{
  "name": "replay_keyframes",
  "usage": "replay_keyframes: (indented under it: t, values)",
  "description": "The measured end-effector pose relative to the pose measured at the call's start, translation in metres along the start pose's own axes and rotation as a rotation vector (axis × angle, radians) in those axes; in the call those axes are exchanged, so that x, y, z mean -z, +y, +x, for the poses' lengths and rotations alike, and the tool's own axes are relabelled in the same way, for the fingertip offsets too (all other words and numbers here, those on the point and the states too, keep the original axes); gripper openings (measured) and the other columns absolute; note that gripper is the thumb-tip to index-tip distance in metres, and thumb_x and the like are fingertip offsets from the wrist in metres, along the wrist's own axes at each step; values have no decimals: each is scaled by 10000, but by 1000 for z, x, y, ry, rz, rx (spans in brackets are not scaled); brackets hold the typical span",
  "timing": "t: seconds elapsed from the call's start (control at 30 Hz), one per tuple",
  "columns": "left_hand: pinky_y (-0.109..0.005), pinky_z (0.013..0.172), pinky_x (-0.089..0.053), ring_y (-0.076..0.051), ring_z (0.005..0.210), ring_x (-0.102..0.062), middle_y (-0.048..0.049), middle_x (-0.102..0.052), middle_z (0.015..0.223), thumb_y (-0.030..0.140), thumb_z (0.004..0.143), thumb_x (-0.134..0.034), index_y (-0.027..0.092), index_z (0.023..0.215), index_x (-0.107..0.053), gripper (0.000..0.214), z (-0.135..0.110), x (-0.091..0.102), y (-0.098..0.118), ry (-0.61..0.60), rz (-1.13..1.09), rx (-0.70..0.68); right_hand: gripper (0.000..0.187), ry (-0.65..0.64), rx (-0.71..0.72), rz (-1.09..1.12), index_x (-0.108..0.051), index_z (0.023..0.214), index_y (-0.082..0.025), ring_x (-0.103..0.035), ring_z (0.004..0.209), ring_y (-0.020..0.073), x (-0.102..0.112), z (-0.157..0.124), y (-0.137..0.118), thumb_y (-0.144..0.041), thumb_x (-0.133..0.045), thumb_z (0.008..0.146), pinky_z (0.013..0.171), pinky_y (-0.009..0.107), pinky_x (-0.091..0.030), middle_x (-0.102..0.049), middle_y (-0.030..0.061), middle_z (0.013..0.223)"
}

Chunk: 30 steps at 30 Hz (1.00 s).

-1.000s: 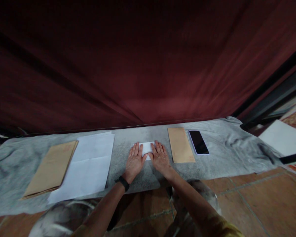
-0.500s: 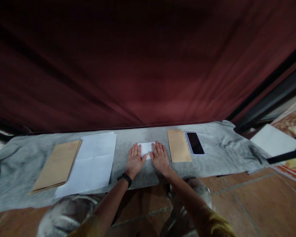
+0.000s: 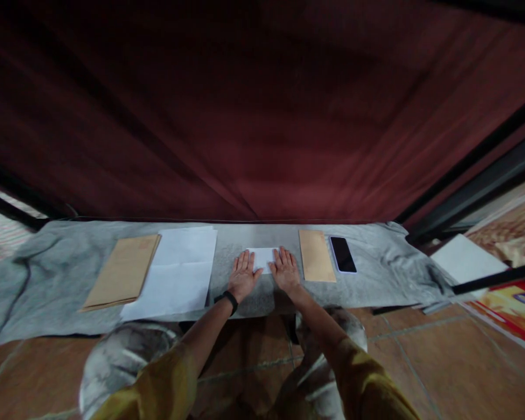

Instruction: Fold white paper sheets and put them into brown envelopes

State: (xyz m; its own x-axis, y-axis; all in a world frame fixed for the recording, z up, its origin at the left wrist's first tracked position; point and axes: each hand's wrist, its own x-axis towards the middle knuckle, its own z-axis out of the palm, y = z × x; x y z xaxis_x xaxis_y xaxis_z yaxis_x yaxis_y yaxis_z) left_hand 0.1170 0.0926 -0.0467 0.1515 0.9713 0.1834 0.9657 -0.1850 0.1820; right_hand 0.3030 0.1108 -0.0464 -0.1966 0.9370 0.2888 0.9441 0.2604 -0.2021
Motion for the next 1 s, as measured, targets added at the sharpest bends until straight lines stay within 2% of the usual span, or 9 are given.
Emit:
replay_keyframes:
  t: [0.2, 0.43, 0.6, 0.8, 1.0]
  values:
    - [-485, 1241, -235, -287, 1535, -283, -191, -349, 1627, 467, 1026, -324, 75, 1557, -362, 661, -19, 13, -8, -31, -14, 0, 546, 11, -37, -5, -433, 1530, -104, -408, 1455, 297, 0, -7, -2, -380, -382, 1061, 1191, 529, -296, -446, 199, 1567]
    - [-496, 1238, -232, -300, 1535, -278, -195, -358, 1621, 472, 1025, -311, 48, 1550, -365, 677, -21, 18, -5, -26, -8, -3, 552, 78, -97, -20, -458, 1498, -44, -459, 1410, 310, 7, -33, -2, -347, -366, 1046, 1166, 517, -326, -491, 223, 1528]
    - [-495, 1234, -238, -295, 1531, -292, -187, -377, 1614, 469, 1019, -323, 78, 1553, -370, 663, -21, 17, -5, 4, -16, -1, 482, 41, -184, 18, -520, 1449, -84, -517, 1343, 302, 21, -30, -9, -279, -414, 1021, 1120, 499, -384, -563, 219, 1458]
    - [-505, 1238, -228, -293, 1537, -277, -198, -374, 1614, 453, 1013, -327, 66, 1548, -374, 663, -21, 18, -4, -2, -21, 10, 307, -19, -496, 249, -693, 1165, -127, -665, 1103, 282, 32, -5, -18, -195, -495, 940, 953, 395, -503, -708, 194, 1138]
    - [-521, 1231, -242, -301, 1526, -301, -207, -395, 1599, 451, 1009, -335, 68, 1546, -379, 661, -21, 19, -4, 13, -34, 0, 223, -7, -593, 445, -727, 887, -160, -736, 793, 231, 32, 3, -9, -251, -523, 894, 687, 293, -541, -758, 109, 843]
